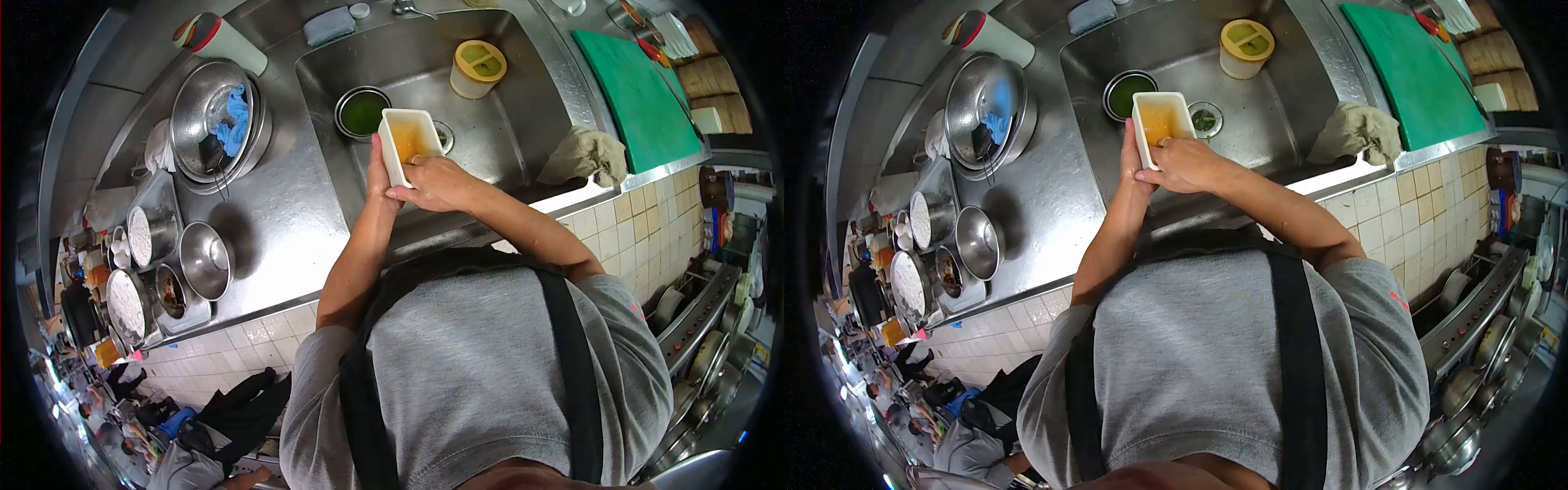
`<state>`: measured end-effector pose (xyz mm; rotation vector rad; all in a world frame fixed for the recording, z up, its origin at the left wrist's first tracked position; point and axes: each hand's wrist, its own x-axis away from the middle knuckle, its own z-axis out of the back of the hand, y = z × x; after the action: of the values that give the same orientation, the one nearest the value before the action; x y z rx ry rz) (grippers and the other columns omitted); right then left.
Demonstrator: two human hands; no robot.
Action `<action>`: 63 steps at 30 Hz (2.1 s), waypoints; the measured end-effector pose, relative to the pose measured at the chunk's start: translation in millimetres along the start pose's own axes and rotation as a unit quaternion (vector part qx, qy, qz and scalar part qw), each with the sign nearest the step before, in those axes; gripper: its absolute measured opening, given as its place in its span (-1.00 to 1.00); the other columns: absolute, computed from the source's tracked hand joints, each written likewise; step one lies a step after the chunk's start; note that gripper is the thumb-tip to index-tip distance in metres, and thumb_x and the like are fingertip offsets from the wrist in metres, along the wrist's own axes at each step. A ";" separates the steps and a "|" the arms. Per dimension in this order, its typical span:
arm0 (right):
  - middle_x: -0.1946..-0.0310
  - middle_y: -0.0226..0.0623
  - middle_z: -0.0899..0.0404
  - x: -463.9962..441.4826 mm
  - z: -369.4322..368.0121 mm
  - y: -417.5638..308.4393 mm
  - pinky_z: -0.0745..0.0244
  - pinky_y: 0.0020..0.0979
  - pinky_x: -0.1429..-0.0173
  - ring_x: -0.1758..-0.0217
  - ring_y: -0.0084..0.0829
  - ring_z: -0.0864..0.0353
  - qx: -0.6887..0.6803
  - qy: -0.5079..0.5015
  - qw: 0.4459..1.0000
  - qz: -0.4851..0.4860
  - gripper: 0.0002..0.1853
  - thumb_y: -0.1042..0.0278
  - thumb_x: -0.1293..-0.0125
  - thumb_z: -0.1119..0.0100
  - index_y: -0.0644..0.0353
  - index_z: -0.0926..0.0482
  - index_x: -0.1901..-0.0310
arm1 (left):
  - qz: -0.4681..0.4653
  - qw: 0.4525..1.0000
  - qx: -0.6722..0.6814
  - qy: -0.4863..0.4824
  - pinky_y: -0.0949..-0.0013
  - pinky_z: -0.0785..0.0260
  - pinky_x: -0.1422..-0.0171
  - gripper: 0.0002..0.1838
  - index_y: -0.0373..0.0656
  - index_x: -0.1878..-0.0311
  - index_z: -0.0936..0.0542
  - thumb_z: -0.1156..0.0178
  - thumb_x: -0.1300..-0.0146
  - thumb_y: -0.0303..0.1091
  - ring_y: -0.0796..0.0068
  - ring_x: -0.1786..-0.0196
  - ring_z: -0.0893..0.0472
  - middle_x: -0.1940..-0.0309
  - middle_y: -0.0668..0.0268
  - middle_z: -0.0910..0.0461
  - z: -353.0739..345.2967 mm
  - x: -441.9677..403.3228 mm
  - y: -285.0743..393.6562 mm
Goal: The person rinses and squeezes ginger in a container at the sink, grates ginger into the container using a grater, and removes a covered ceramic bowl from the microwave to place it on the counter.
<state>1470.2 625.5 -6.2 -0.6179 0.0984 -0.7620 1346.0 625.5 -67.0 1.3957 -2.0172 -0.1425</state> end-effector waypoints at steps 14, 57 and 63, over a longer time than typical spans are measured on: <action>0.34 0.13 -0.55 -1.5 -15.8 20.8 -0.43 -0.08 0.07 0.22 0.04 -0.56 -0.034 -0.071 0.997 0.026 -0.39 -0.17 -0.27 0.06 0.41 -0.47 0.19 | 0.005 1.000 -0.021 -0.019 0.13 -0.33 -0.19 -0.37 -0.13 -0.20 -0.37 0.22 -0.33 0.20 0.16 -0.07 -0.50 -0.07 0.14 -0.48 31.5 -8.6 -15.3; 0.52 0.19 -0.53 3.8 -48.9 74.8 -0.44 -0.12 0.16 0.37 0.13 -0.55 -0.305 0.205 0.904 -0.218 -0.36 -0.09 -0.29 0.24 0.43 -0.57 0.49 | 0.158 0.955 -0.128 0.214 0.02 -0.38 -0.06 -0.44 0.00 -0.09 -0.42 0.11 -0.22 0.21 0.20 -0.06 -0.49 -0.01 0.20 -0.48 -9.6 -23.4 -36.9; 0.53 0.18 -0.53 1.9 -49.2 77.2 -0.44 -0.13 0.16 0.38 0.11 -0.56 -0.348 0.213 0.883 -0.233 -0.34 -0.10 -0.30 0.26 0.43 -0.57 0.50 | 0.163 0.953 -0.128 0.220 -0.08 -0.35 -0.08 -0.45 0.03 -0.10 -0.42 0.14 -0.24 0.21 0.16 -0.08 -0.48 -0.04 0.20 -0.47 -14.8 -22.7 -36.7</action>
<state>1504.3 643.2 -89.3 -1.1729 0.6729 -1.3436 1388.1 633.8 -82.3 0.8287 -1.7476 0.0506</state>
